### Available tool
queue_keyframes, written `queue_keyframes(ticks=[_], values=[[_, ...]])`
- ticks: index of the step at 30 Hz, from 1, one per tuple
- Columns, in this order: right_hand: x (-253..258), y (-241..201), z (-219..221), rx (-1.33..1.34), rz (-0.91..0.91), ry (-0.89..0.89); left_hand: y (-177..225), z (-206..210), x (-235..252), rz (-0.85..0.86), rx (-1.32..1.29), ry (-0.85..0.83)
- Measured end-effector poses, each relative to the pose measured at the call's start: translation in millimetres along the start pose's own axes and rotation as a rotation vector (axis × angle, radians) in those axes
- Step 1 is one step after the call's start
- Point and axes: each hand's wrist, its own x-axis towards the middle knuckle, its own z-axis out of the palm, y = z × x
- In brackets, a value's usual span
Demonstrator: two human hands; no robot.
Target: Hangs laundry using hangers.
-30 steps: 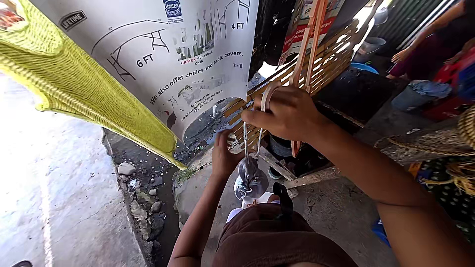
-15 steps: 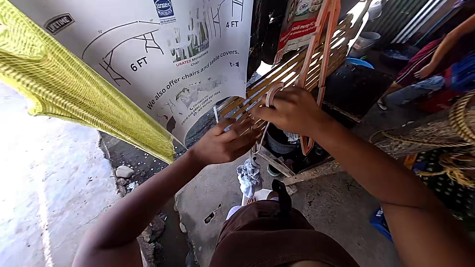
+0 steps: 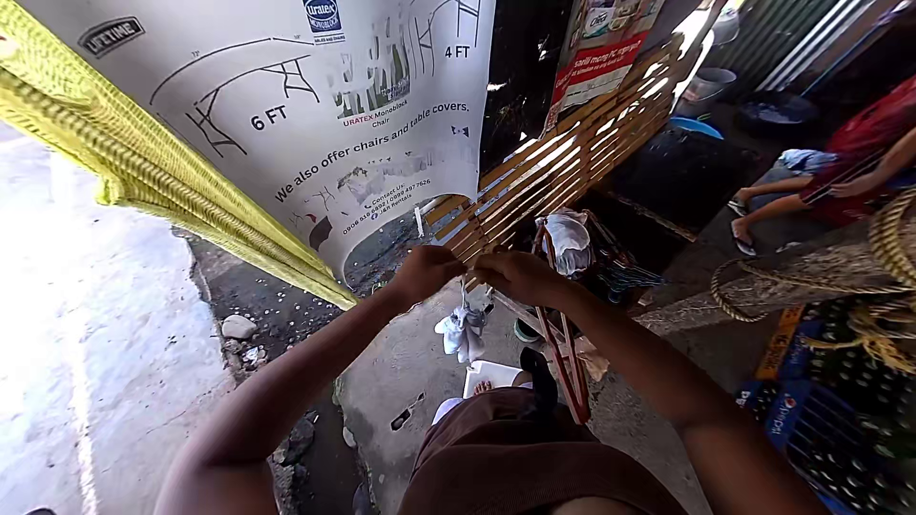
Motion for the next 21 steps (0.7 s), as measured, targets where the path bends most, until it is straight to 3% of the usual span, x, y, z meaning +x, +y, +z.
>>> queue_keyframes(ticks=[2, 5, 7, 11, 16, 21], values=[[0.2, 3.7, 2.0, 0.069, 0.054, -0.004, -11.0, 10.1, 3.3, -0.229, -0.526, 0.033], [2.1, 7.3, 5.8, 0.103, 0.082, 0.055, -25.5, 29.2, 3.0, -0.206, -0.827, 0.061], [3.1, 7.3, 7.2, 0.080, 0.095, 0.069, -39.9, 39.4, 5.2, -0.053, -0.728, 0.026], [3.2, 5.7, 11.1, 0.048, 0.099, 0.030, -59.0, 48.4, 12.6, 0.265, -0.156, 0.044], [1.9, 8.2, 17.4, -0.003, 0.146, -0.051, -57.5, 45.5, 17.2, 0.283, 0.167, -0.049], [-5.4, 16.7, 20.0, 0.131, 0.145, 0.070, -43.0, 42.6, 22.6, 0.259, 0.273, -0.075]])
